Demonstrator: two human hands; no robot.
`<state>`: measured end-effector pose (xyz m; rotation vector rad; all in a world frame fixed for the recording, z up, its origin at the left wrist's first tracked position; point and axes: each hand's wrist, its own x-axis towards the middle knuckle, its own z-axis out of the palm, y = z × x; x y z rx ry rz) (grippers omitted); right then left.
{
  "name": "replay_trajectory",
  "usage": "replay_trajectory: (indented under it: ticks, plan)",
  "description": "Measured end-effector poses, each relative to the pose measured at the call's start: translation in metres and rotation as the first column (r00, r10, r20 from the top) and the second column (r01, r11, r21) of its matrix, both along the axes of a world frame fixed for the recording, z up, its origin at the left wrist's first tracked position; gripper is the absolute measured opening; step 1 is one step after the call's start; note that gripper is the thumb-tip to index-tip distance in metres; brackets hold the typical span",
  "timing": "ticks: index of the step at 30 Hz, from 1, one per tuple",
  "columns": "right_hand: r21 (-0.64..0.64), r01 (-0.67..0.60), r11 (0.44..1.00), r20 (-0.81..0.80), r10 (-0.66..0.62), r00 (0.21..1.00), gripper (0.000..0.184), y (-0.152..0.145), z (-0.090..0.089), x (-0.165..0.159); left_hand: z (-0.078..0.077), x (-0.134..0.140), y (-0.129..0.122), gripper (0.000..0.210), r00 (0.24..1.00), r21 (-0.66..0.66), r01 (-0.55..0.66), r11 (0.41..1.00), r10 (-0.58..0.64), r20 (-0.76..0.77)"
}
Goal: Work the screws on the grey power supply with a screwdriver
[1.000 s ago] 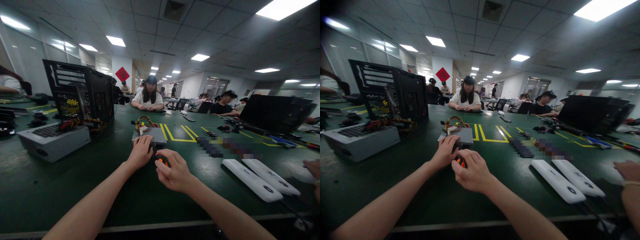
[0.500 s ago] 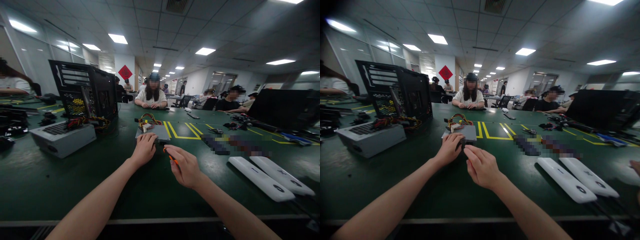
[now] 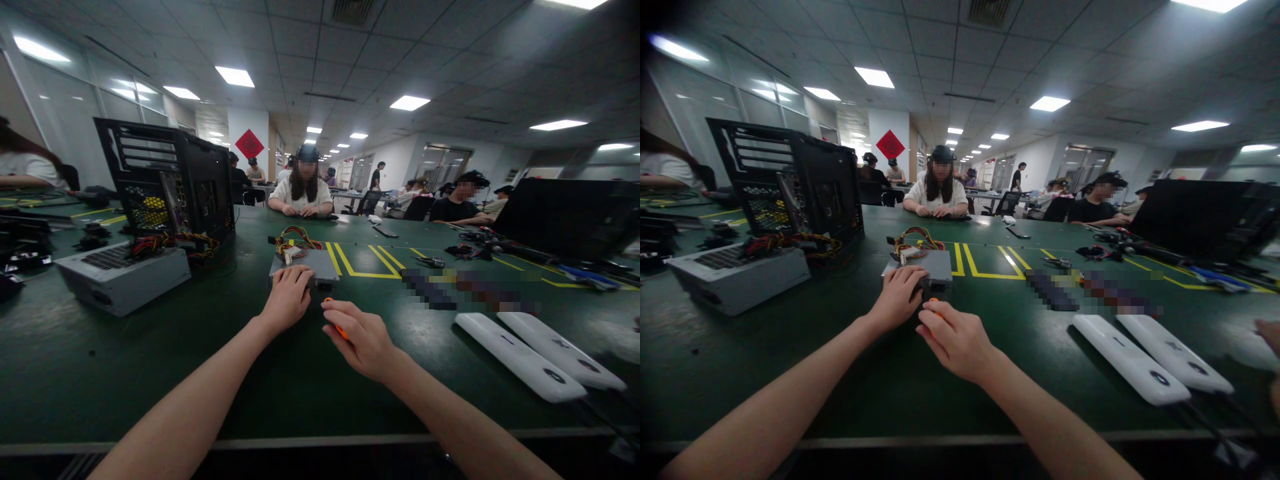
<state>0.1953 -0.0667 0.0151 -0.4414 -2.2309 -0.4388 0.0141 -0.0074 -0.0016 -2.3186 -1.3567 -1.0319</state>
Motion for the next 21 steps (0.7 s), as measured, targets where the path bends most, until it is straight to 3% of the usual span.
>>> replay_trajectory:
  ticks: [3,7,10,14,18,21]
  plan:
    - [-0.055,-0.05,0.997,0.002,0.05,0.999,0.017,0.0,-0.0027,0.0002,-0.0004,-0.0005,0.0006,0.036,1.0,0.001,0.002,1.0,-0.002,-0.001]
    - [-0.181,-0.138,0.974,-0.011,0.139,0.99,0.031,-0.0011,-0.0009,0.0011,-0.0014,-0.0011,0.0019,0.036,1.0,-0.008,0.005,1.0,-0.005,-0.008]
    - [-0.135,-0.121,0.984,0.025,0.125,0.992,0.031,-0.0022,0.0005,-0.0015,-0.0014,-0.0016,0.0018,0.036,1.0,-0.017,0.003,1.0,-0.003,-0.007]
    - [-0.074,-0.129,0.989,-0.04,0.126,0.991,0.025,-0.0034,-0.001,-0.0063,-0.0005,-0.0019,0.0004,0.037,1.0,-0.016,-0.001,1.0,0.0,-0.017]
    - [-0.145,-0.158,0.977,-0.086,0.147,0.985,0.031,-0.0047,-0.0011,-0.0063,-0.0005,-0.0018,0.0009,0.037,1.0,-0.019,0.001,1.0,-0.001,-0.012]
    - [-0.163,-0.171,0.972,0.016,0.176,0.984,0.033,-0.0058,0.0013,-0.0046,-0.001,-0.0018,0.002,0.037,1.0,-0.018,0.007,1.0,-0.007,-0.008]
